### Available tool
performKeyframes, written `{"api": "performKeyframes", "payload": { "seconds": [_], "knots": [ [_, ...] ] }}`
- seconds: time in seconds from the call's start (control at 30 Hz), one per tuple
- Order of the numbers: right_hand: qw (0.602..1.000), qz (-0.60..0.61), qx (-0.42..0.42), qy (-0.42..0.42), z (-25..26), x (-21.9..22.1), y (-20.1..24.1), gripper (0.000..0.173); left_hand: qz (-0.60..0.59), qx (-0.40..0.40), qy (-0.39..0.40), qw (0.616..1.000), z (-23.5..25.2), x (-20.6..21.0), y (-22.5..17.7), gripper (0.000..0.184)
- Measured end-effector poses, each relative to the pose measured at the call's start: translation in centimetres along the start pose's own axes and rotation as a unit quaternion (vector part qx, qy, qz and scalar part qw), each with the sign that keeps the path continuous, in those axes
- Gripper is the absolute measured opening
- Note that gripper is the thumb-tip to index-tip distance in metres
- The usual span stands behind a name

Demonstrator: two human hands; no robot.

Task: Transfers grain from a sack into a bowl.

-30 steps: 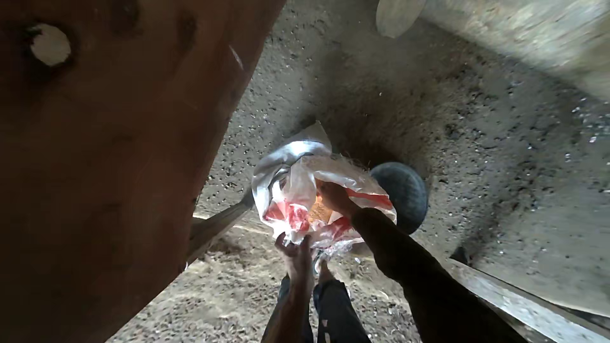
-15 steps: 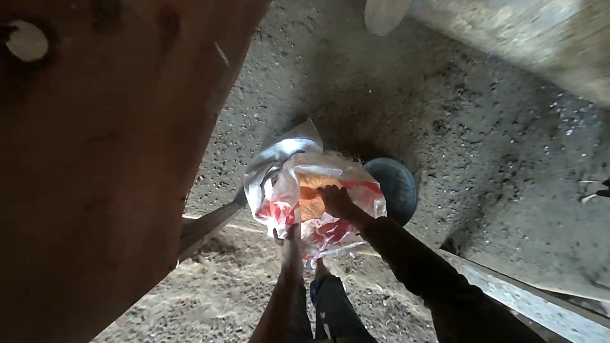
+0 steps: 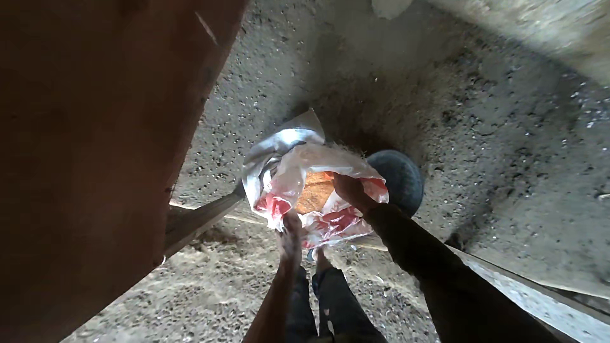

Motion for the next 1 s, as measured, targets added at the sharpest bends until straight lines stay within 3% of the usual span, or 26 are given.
{"api": "performKeyframes", "payload": {
  "seconds": [0.07,0.2,0.27,0.4,0.63,0.8,1.0],
  "knots": [
    [0.999,-0.002,-0.026,0.028,0.7,1.0,-0.1,0.046,0.003,0.006,0.018,1.000,-0.3,0.3,-0.2,0.042],
    [0.992,-0.002,-0.109,0.070,1.3,2.8,0.6,0.047,-0.129,-0.029,0.024,0.991,-0.2,1.1,1.1,0.041],
    [0.984,0.004,-0.157,0.082,1.7,4.1,0.9,0.045,-0.150,-0.030,0.016,0.988,-0.1,1.5,1.8,0.031],
    [0.963,0.053,-0.233,0.127,2.2,6.9,1.5,0.043,-0.071,-0.060,0.027,0.995,-1.0,2.0,3.2,0.036],
    [0.911,0.249,-0.231,0.233,1.1,6.9,-0.2,0.037,-0.170,-0.020,-0.019,0.985,-1.2,2.5,3.3,0.035],
    [0.913,0.250,-0.221,0.234,-0.8,3.8,-0.8,0.039,-0.260,0.009,-0.024,0.965,-0.9,3.0,2.1,0.047],
    [0.907,0.244,-0.233,0.250,-3.1,1.2,-2.5,0.034,-0.296,0.020,-0.028,0.955,-0.6,3.2,2.1,0.048]
  ]
}}
Point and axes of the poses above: each hand's wrist, its own z-axis towards the middle knuckle, its own x-axis out of the palm, y = z × x, the point moved 7 cm from there along z, towards the middle knuckle, and after that the axes turned 2 degrees about -z, right-handed, at the moved point
